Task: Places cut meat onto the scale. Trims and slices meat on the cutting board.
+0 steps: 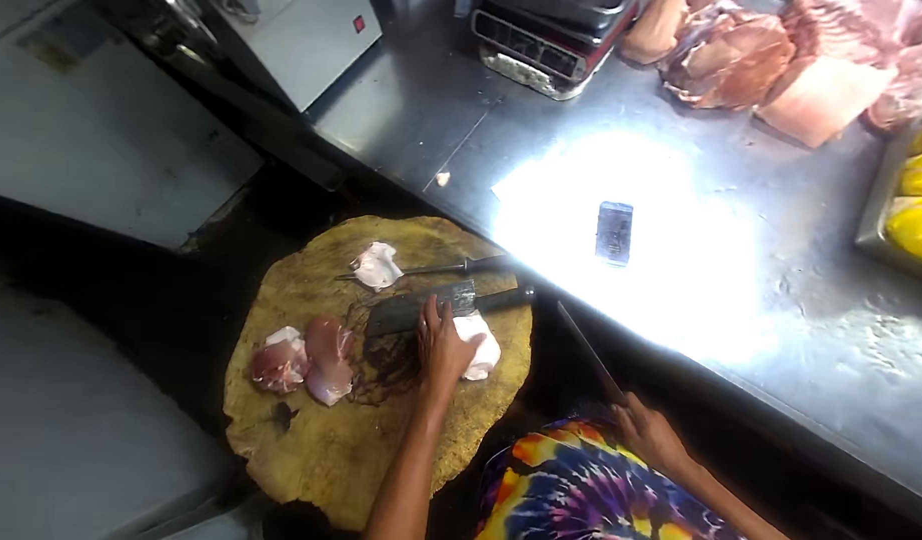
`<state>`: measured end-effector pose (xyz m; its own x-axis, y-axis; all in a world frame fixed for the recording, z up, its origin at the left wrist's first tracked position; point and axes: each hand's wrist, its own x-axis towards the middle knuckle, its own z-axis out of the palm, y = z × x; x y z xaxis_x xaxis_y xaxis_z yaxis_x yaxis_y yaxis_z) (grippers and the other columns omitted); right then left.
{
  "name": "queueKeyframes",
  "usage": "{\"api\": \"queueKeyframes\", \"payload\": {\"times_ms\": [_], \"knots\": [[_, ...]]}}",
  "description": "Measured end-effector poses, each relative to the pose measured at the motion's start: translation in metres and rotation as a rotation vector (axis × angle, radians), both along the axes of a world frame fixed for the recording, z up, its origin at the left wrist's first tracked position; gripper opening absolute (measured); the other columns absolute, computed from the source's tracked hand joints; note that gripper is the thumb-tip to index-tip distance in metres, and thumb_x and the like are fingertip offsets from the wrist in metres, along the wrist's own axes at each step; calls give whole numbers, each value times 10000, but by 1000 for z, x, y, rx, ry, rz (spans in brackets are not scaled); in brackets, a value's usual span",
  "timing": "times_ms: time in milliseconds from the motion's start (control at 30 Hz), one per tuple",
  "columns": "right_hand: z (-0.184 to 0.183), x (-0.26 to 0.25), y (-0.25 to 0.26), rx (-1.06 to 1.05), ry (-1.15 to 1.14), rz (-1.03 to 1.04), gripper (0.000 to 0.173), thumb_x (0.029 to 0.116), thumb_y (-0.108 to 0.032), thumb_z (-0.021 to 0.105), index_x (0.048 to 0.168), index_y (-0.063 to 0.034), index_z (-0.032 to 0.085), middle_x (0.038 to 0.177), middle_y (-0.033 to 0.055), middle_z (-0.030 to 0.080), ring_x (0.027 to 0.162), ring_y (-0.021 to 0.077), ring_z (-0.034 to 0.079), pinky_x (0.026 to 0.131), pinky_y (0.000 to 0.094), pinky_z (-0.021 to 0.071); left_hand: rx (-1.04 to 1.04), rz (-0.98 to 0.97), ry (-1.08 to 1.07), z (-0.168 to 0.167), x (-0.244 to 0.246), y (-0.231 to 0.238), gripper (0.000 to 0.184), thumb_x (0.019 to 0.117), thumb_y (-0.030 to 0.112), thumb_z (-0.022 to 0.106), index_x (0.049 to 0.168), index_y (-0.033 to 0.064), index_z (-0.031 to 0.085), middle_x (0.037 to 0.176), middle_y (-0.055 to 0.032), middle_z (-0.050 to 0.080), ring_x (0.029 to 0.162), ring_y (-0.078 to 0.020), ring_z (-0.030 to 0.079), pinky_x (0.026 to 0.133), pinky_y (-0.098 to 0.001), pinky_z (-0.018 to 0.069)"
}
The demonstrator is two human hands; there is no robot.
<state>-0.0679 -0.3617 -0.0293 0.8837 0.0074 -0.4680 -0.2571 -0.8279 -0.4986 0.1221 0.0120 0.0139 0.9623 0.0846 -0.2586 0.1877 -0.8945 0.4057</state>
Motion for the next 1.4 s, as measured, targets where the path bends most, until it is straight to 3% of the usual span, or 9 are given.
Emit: {"api": "queueKeyframes", "payload": {"times_ms": [233, 333, 467, 700, 933, 1033, 1133, 1267, 1400], "knots": [[17, 84, 25, 39, -100, -71, 447, 1070, -396, 458, 1339, -61, 580, 856, 154, 693, 781, 331, 700, 736, 538, 567, 160, -131, 24, 5, -32, 11, 730, 754, 609, 787, 1223, 57, 694, 1523, -120, 509, 1496, -364, 329, 1205, -550, 278], [32, 157, 36, 23, -89, -64, 480, 1059, -365, 475, 1444, -86, 536, 1112, 190, 709, 1022, 359, 697, 922, 550, 539, 109, -137, 223, 23, -33, 15, 770, 749, 551, 830, 1270, 22, 625, 1257, -183, 662, 1222, -351, 604, 1072, -540, 441], [21, 252, 49, 80, -269, -182, 401, 1012, -244, 573, 1367, -58, 563, 1169, 250, 668, 1084, 409, 667, 938, 578, 530, -1, 24, 328, 20, -53, 20, 974, 690, 498, 886, 1487, 110, 481, 1320, -178, 642, 1223, -337, 619, 1054, -535, 483], [6, 344, 49, -88, -291, -84, 516, 962, -170, 634, 1461, -121, 511, 1261, 321, 609, 1194, 518, 587, 932, 667, 504, -77, 305, 159, 56, -83, 13, 550, 765, 322, 840, 1224, 59, 687, 1161, -136, 716, 1106, -277, 677, 999, -497, 518], [47, 326, 96, 48, -345, 282, 488, 955, -245, 659, 1395, -44, 593, 1320, 268, 608, 1236, 443, 584, 1044, 585, 470, 163, 276, -432, 28, -157, 18, 369, 803, 63, 703, 1162, 130, 754, 1289, -167, 643, 1237, -370, 584, 1067, -554, 451], [26, 292, 148, 51, -203, 771, 581, 907, -306, 660, 1470, -219, 551, 1420, 195, 579, 1323, 421, 529, 1075, 631, 431, 100, 350, -152, -18, -193, 0, 461, 912, 144, 670, 1372, 175, 658, 1536, -148, 489, 1478, -355, 375, 1227, -548, 278], [20, 281, 183, -160, -99, 987, 681, 968, -184, 613, 1585, -342, 374, 1482, 293, 470, 1352, 512, 460, 1043, 660, 430, -66, 646, -309, -30, -194, -18, 363, 905, 149, 683, 1262, 86, 707, 1508, -186, 495, 1420, -313, 460, 1162, -455, 419], [54, 272, 188, 5, -4, 992, 778, 867, -312, 692, 1580, -329, 381, 1286, 222, 637, 1100, 416, 662, 894, 630, 541, -163, 1088, -415, -26, -173, -22, 490, 886, 261, 749, 1343, 112, 654, 1568, -250, 376, 1445, -389, 388, 1152, -512, 397], [118, 238, 178, 594, 51, 831, 636, 944, -220, 633, 1550, -160, 450, 1104, 94, 700, 799, 173, 678, 727, 390, 594, -217, 1232, -383, -35, -161, -26, 492, 874, 287, 773, 1329, 132, 666, 1558, -248, 408, 1435, -392, 415, 1148, -524, 401]]}}
